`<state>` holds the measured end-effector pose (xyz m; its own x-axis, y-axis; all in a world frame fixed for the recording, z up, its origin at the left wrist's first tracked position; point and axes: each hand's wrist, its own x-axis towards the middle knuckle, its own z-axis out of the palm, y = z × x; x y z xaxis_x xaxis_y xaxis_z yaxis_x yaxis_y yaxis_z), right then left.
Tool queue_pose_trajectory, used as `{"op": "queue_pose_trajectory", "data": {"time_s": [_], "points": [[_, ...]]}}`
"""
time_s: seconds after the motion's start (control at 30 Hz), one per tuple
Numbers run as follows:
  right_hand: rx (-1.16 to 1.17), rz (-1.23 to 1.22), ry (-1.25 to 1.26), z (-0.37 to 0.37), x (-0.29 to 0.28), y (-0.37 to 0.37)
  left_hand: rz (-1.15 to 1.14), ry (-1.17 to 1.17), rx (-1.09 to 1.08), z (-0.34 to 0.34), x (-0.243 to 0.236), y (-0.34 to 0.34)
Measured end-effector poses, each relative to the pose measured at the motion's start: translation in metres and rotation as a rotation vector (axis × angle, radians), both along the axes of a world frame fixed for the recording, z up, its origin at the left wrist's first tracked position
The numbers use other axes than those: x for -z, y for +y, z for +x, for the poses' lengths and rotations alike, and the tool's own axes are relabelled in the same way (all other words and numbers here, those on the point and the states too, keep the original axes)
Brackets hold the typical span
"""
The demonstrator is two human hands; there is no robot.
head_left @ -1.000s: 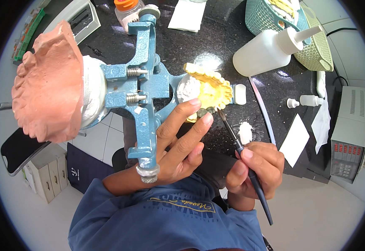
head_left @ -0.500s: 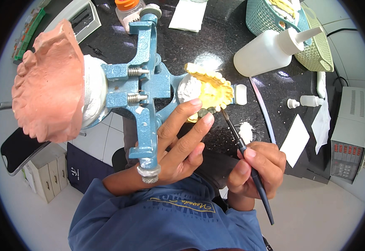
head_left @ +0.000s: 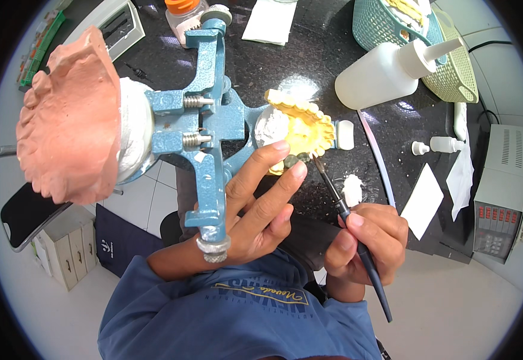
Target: The person applies white paste from a container onto a dental model with a brush while holding an articulator and then wipes the model with a tissue.
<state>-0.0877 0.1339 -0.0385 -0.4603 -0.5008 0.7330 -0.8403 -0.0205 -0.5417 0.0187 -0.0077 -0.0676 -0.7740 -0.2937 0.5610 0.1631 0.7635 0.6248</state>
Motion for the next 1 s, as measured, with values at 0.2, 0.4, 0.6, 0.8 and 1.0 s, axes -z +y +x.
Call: {"op": "queue_pose_trajectory", "data": {"time_s": [0.2, 0.4, 0.6, 0.8, 1.0], "points": [[0.001, -0.011, 0.001, 0.000, 0.000, 0.001, 0.013, 0.004, -0.005, 0.000, 0.000, 0.002], [0.007, -0.025, 0.004, 0.001, 0.000, -0.002, -0.004, 0.000, -0.009, 0.000, -0.001, 0.001], [-0.014, -0.013, 0.002, 0.000, 0.000, -0.001, -0.061, 0.037, -0.033, -0.001, 0.005, -0.003], [0.070, -0.271, -0.086, 0.001, 0.002, 0.019, -0.131, 0.052, -0.064, -0.003, 0.001, 0.000], [0.241, -0.214, -0.557, -0.010, -0.001, 0.068, -0.164, 0.065, -0.170, -0.003, 0.006, 0.003]]}}
